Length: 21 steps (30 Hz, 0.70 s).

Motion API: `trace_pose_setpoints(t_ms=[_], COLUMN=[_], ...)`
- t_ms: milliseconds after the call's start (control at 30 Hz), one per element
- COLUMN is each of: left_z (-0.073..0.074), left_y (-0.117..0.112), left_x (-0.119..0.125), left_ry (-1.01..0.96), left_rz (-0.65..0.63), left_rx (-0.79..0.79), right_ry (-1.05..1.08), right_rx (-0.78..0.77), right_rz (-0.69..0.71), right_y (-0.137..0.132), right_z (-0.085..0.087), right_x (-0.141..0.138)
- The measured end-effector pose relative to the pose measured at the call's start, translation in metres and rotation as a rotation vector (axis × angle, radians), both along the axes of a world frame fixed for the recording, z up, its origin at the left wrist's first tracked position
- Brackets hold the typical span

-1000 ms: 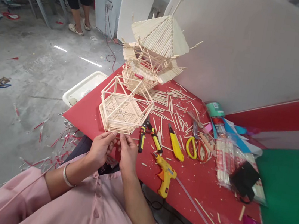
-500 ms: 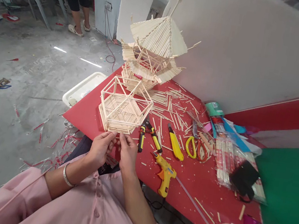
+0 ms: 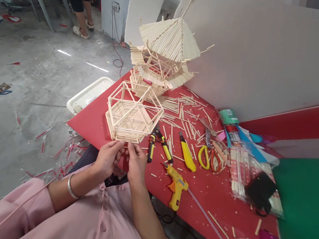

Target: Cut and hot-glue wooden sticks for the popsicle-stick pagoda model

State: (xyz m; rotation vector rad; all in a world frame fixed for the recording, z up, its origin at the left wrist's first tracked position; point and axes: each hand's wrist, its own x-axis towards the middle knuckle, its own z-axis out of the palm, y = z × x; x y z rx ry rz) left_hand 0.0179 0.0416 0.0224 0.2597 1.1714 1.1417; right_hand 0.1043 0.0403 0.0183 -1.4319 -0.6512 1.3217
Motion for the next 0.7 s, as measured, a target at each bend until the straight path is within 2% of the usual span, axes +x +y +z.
trace_pose_setpoints(t_ms=[433, 700], left_z=[-0.0027, -0.0008], left_y=[-0.0008, -0.0011], left_x=[-0.0006, -0.0005], left_ry=[-0.007, -0.005], left_rz=[-0.008, -0.005], left_rx=[0.003, 0.001], right_ry=[0.012, 0.018], right_rx=[-0.008, -0.008], right_rz=[-0.009, -0.011], right_y=[0.0, -0.0008], right_z=[0.0008, -0.0056], right_x=[-0.0006, 0.0004])
